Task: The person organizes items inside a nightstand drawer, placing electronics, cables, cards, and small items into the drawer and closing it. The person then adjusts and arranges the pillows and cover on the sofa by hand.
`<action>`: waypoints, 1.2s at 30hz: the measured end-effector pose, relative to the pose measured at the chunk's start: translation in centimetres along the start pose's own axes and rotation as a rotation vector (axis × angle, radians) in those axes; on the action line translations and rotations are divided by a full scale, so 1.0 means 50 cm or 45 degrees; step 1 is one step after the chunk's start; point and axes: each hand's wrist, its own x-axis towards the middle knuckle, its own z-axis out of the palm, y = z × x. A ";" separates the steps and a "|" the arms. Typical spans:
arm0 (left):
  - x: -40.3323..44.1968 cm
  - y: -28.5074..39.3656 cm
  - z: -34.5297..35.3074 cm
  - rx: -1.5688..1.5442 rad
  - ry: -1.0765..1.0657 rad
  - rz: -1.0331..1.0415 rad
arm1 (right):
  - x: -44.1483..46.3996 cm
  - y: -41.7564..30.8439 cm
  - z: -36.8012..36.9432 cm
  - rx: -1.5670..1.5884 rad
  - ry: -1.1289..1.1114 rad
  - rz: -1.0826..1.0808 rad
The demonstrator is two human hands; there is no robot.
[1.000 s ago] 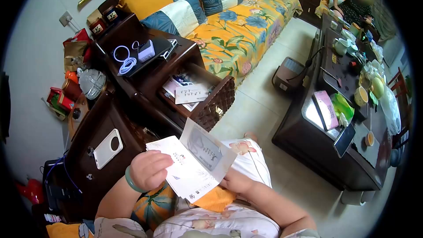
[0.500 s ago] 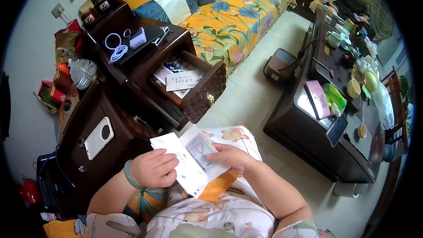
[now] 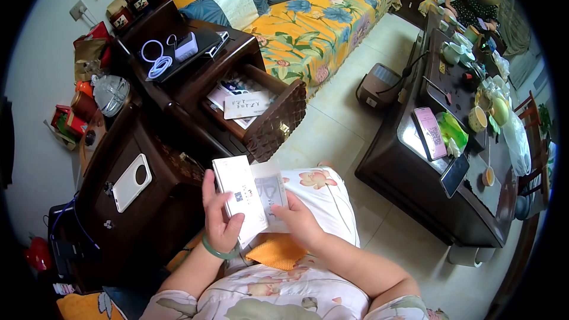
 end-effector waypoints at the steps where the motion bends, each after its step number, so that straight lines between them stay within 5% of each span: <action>1: -0.009 0.001 0.022 -0.218 0.146 -0.118 | -0.002 -0.001 0.003 0.027 0.008 -0.011; 2: -0.005 0.003 0.033 -0.377 0.194 -0.118 | -0.005 -0.003 0.007 0.054 0.014 -0.023; 6: -0.013 0.005 0.006 -0.896 -0.052 -1.005 | -0.006 0.000 0.010 0.165 0.054 -0.117; 9: -0.024 -0.002 -0.012 -0.742 -0.051 -1.083 | -0.009 -0.008 0.006 0.153 0.067 -0.070; 17: 0.000 0.007 -0.048 -0.643 -0.013 -0.906 | -0.014 -0.016 0.010 0.257 -0.063 0.114; 21: -0.023 0.022 -0.026 -0.142 -0.229 -0.766 | -0.018 -0.013 0.017 0.250 -0.081 0.138; 24: -0.012 0.040 -0.006 0.172 -0.609 -0.379 | -0.018 -0.003 0.015 0.415 -0.234 0.118; 30: -0.021 0.020 -0.007 0.196 -0.650 -0.382 | -0.017 0.006 0.003 0.553 -0.542 0.030; 36: -0.018 0.028 -0.013 0.159 -0.640 -0.511 | -0.018 0.022 0.000 0.252 -0.433 -0.001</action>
